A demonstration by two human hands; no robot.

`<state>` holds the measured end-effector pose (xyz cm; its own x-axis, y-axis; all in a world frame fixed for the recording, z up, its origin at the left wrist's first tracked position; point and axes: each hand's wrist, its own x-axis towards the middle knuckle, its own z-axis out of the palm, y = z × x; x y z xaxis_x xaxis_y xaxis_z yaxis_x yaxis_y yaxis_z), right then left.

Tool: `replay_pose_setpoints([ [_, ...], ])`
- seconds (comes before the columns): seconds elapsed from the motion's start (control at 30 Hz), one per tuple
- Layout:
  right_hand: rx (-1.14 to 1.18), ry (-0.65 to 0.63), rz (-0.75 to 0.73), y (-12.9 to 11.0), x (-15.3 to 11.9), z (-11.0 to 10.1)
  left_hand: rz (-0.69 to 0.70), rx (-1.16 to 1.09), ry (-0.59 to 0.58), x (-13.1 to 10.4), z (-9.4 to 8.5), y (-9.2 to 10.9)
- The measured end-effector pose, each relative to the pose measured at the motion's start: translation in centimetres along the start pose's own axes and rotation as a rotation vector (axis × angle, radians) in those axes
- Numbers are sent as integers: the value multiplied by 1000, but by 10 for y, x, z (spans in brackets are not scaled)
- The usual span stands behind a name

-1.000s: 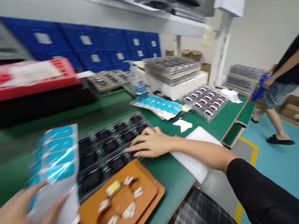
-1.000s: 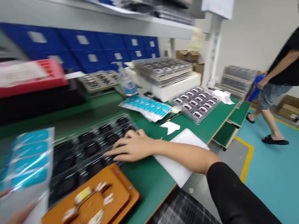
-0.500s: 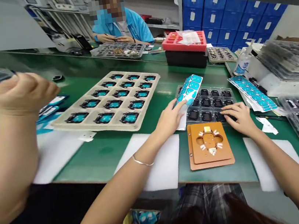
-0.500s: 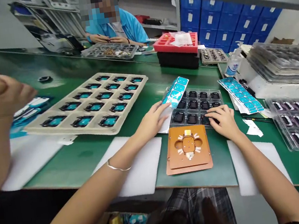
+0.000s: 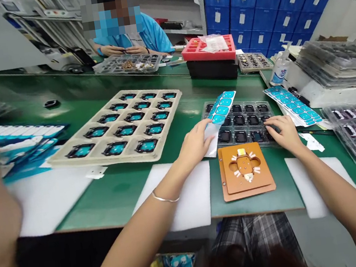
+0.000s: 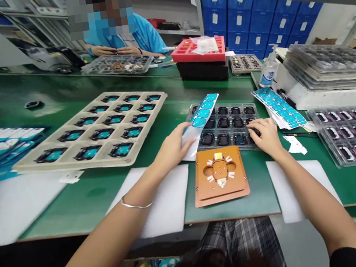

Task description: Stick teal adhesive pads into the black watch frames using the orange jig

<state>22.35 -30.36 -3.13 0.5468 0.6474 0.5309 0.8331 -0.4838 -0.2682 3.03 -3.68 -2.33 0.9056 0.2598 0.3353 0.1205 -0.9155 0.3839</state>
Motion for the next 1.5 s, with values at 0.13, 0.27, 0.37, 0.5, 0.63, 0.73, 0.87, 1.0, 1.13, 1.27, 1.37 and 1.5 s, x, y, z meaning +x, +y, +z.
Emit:
replay_pose_setpoints([
  [0.13,19,3,-13,-2,0,1,-2,96,-72,0,1,2],
  [0.27,4,13,19,-2,-1,1,0,188,-131,-1,-1,7],
  [0.37,-36,18,71,1,-1,1,9,249,-149,-2,-3,10],
  [0.5,-89,-1,133,5,-1,-1,22,281,-140,-2,-6,12],
  [0.63,-96,-71,131,8,-2,0,16,261,-159,-3,-9,17],
  [0.73,-75,-123,96,10,-2,1,-46,261,-158,-3,-11,20],
  [0.87,-16,-122,86,13,1,0,-86,221,-60,-5,-13,21],
  [1.0,85,-43,116,13,7,-6,23,-12,182,-8,-19,21],
  [1.13,234,25,119,-1,7,-14,299,-540,123,-13,-26,27],
  [1.27,671,4,89,-35,-3,-19,471,-663,-127,-19,-29,38],
  [1.37,956,-84,26,-59,-11,-21,523,-629,-230,-22,-26,45],
  [1.5,964,-185,-160,-71,-14,-26,563,-505,-231,-24,-20,49],
])
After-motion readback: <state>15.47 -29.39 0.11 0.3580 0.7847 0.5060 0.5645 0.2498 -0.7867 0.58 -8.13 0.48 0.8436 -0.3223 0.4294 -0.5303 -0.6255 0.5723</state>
